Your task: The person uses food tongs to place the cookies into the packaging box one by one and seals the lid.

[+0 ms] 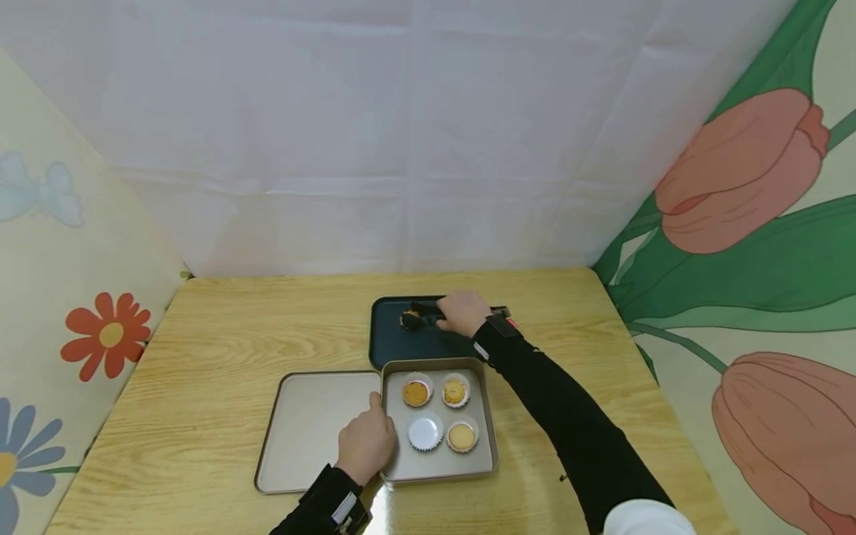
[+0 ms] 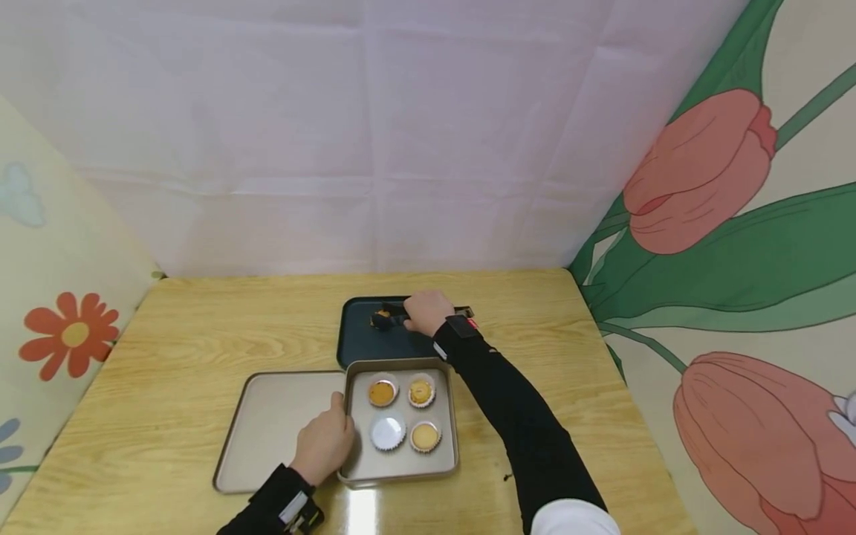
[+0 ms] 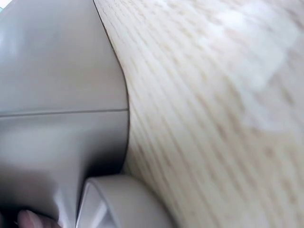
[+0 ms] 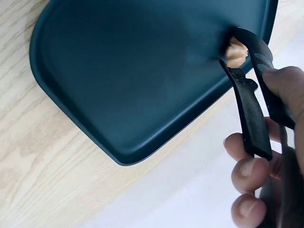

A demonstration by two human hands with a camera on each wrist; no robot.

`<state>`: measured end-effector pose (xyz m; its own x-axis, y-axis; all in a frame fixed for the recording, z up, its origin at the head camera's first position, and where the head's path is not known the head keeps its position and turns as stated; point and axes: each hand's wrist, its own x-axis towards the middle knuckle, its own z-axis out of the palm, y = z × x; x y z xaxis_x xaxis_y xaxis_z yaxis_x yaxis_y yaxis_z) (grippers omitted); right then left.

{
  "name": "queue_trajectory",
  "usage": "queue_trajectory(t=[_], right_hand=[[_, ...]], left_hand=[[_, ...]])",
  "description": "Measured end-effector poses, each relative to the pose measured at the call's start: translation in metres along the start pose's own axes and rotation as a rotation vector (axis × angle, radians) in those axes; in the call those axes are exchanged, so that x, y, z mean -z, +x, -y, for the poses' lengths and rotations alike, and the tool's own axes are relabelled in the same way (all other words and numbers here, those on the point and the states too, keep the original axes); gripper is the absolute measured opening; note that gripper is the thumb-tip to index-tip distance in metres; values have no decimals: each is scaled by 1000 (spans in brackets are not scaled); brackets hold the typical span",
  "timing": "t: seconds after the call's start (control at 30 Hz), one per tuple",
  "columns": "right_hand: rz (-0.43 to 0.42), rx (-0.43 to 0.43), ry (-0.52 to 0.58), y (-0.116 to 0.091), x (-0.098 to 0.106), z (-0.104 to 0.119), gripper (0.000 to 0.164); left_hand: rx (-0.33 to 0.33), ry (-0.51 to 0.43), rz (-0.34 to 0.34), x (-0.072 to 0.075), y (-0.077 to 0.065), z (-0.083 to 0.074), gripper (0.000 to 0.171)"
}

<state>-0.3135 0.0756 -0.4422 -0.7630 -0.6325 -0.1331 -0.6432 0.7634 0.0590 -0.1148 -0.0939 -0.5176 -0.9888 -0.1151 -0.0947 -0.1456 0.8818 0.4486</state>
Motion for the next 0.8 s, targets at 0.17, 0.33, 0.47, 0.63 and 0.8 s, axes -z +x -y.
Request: queue_trajectory(t=[0.17, 0.33, 0.47, 0.63, 0.8], right_hand=[[-4, 9, 47, -7, 3, -2, 20], [45, -50, 95, -7, -6, -11, 25], [-110, 6, 123, -9, -39, -38, 46], [-237, 47, 188, -63, -8, -24, 47], [-282, 135, 140, -127, 14, 4, 43]], left_hand=[[-1, 1, -12, 1, 0, 1, 29], [-3, -5, 3, 2, 0, 0, 30], [-15, -3, 1, 1, -1, 0, 30], [-24, 3, -8, 2, 0, 1, 29], [-22, 3, -2, 2, 2, 1, 29]])
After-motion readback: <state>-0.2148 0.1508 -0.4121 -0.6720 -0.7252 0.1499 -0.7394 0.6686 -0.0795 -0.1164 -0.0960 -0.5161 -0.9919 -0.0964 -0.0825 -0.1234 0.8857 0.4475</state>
